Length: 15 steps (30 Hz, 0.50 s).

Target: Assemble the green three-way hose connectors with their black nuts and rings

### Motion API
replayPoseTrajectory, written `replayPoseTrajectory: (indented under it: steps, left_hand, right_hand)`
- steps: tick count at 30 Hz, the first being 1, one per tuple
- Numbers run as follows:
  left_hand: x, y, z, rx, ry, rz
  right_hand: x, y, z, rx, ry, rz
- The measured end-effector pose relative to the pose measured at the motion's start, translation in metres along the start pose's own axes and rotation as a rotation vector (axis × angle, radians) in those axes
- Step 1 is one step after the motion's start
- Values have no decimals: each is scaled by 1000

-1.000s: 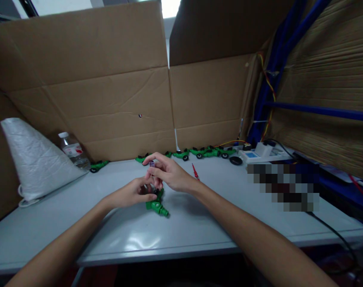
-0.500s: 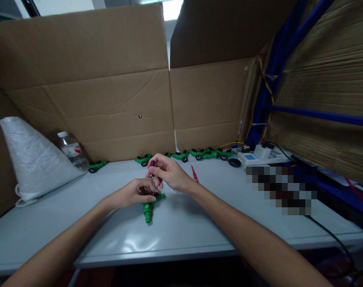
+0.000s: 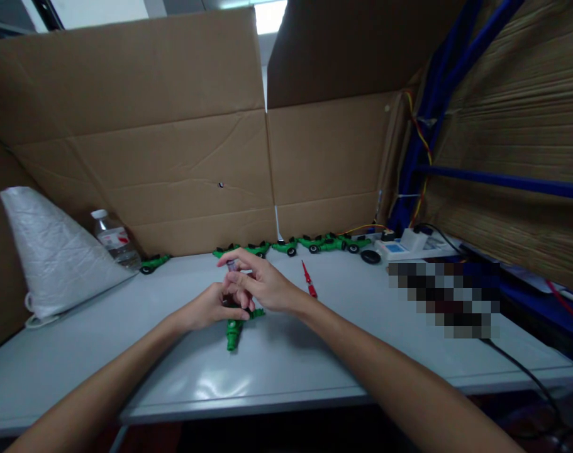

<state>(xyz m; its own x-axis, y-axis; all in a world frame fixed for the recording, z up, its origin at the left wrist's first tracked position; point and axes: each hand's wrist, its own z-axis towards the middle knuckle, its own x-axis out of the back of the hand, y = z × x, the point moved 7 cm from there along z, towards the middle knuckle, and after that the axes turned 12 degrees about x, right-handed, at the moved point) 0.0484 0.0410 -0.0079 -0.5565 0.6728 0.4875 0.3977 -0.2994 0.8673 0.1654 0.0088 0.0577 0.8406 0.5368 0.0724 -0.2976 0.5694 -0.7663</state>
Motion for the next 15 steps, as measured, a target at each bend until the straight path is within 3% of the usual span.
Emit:
replayPoseTrajectory:
  steps: [15]
  left_hand:
    - [-5, 6, 0, -3, 2, 23]
  right_hand:
    - [0, 0, 0, -19, 8, 99]
